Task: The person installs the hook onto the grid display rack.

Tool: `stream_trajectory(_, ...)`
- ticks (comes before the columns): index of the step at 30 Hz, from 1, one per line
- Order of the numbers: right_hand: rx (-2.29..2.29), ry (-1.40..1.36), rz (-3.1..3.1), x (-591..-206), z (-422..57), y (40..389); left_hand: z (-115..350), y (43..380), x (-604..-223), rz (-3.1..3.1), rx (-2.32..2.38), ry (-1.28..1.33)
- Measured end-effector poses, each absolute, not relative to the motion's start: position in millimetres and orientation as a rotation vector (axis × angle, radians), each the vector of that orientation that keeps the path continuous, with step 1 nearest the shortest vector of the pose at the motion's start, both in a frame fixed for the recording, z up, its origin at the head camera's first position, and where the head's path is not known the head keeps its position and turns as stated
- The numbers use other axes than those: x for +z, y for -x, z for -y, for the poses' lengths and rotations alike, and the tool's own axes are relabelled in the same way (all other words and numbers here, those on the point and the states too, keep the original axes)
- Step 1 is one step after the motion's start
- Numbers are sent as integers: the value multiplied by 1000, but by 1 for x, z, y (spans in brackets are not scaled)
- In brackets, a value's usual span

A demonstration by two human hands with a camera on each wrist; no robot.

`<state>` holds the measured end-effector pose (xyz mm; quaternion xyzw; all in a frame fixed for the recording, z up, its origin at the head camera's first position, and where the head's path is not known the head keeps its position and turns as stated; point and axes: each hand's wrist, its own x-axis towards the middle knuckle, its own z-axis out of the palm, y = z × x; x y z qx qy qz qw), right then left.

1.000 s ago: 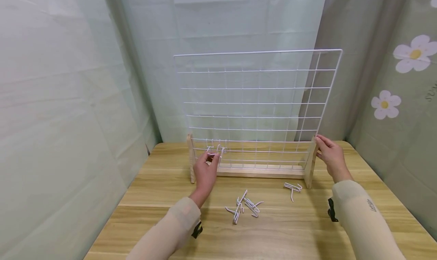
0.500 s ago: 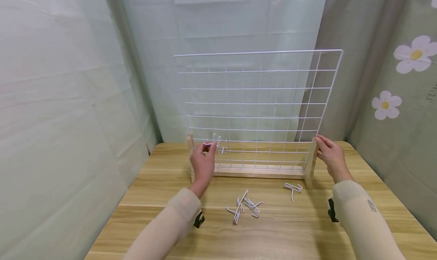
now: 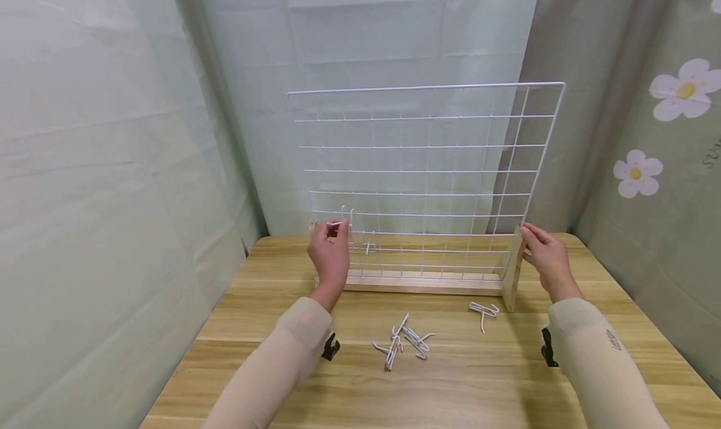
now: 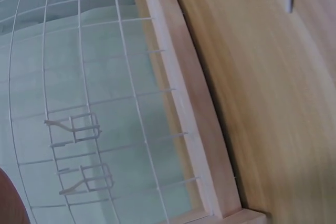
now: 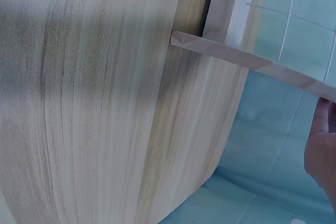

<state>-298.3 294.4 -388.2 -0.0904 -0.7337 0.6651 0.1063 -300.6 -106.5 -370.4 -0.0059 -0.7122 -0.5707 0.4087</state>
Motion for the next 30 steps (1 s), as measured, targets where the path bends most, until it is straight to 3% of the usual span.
stream_trajectory(30,1952,262,2170,-388,-294,299,101,339,-340,1737,-1270,-162)
